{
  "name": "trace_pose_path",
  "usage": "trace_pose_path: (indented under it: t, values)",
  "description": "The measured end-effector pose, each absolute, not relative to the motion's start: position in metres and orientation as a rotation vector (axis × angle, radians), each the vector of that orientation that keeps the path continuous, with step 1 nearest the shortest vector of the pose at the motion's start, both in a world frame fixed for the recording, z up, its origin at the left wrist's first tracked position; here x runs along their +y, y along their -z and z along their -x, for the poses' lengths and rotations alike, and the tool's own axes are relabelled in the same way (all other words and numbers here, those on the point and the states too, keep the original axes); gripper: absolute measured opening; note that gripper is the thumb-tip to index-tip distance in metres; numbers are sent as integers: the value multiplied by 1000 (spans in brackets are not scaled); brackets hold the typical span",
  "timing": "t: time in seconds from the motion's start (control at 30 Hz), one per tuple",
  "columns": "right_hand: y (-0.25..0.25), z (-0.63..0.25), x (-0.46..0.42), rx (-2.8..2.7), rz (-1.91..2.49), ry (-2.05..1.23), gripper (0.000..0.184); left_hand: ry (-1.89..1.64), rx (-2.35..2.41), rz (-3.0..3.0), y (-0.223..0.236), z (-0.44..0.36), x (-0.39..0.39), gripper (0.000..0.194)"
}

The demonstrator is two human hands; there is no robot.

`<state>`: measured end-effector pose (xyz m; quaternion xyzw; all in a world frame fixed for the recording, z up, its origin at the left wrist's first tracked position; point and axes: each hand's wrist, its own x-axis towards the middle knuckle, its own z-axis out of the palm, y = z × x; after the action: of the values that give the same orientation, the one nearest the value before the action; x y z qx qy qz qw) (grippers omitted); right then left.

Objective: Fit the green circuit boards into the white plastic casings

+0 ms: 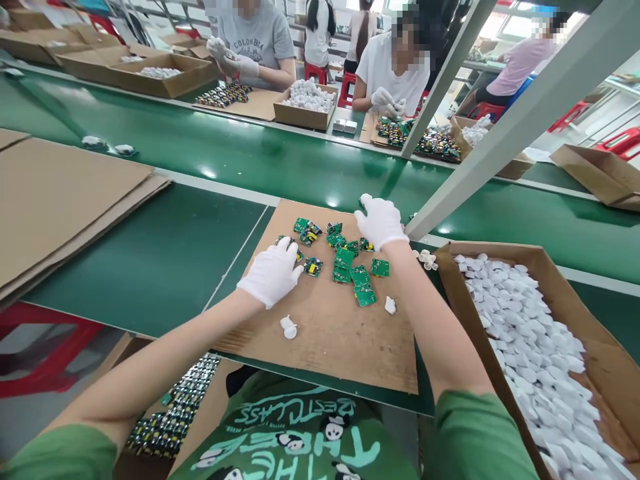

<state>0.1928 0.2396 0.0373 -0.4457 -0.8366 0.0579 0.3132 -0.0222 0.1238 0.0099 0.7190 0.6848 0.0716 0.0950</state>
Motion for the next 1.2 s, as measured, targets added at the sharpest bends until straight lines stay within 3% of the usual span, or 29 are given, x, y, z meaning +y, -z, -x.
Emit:
trace_pose_path:
  t: [0.03,0.07,0.13,0.2,0.27,0.37,0.6,0.7,0.83,1.07,1.2]
  values:
    - [-38,-187,213,-2241,1174,-164,38,-177,2028,-2143,-8,19,125,32]
    - [-38,-179,183,-2295,1153,-186,48,-147,2024,-2152,-6,17,126,30]
    - [-33,-160,122,-2400,1108,-266,32,-103,2004,-2165,-6,15,125,27]
    - [-24,-139,72,-2509,1223,-366,31,-74,1979,-2163,-7,14,122,26]
    - [-12,-122,43,-2574,1373,-527,27,-70,1964,-2144,-8,16,119,27]
    - [1,-112,35,-2550,1425,-677,6,-129,1958,-2075,-8,23,111,33]
    - [-5,-151,38,-1487,1142,-1614,14,-583,1878,-1752,-11,49,72,50]
    - [-9,-167,35,-1363,1016,-1643,19,-886,1545,-1347,-11,41,53,38]
    - [-11,-178,34,-1403,950,-1726,56,-1170,998,-740,-6,18,35,37]
    - [-9,-184,33,-1432,903,-1499,20,-997,921,-712,-2,8,28,62]
    - [-6,-187,32,-1351,939,-1435,7,-928,1044,-729,-9,2,27,46]
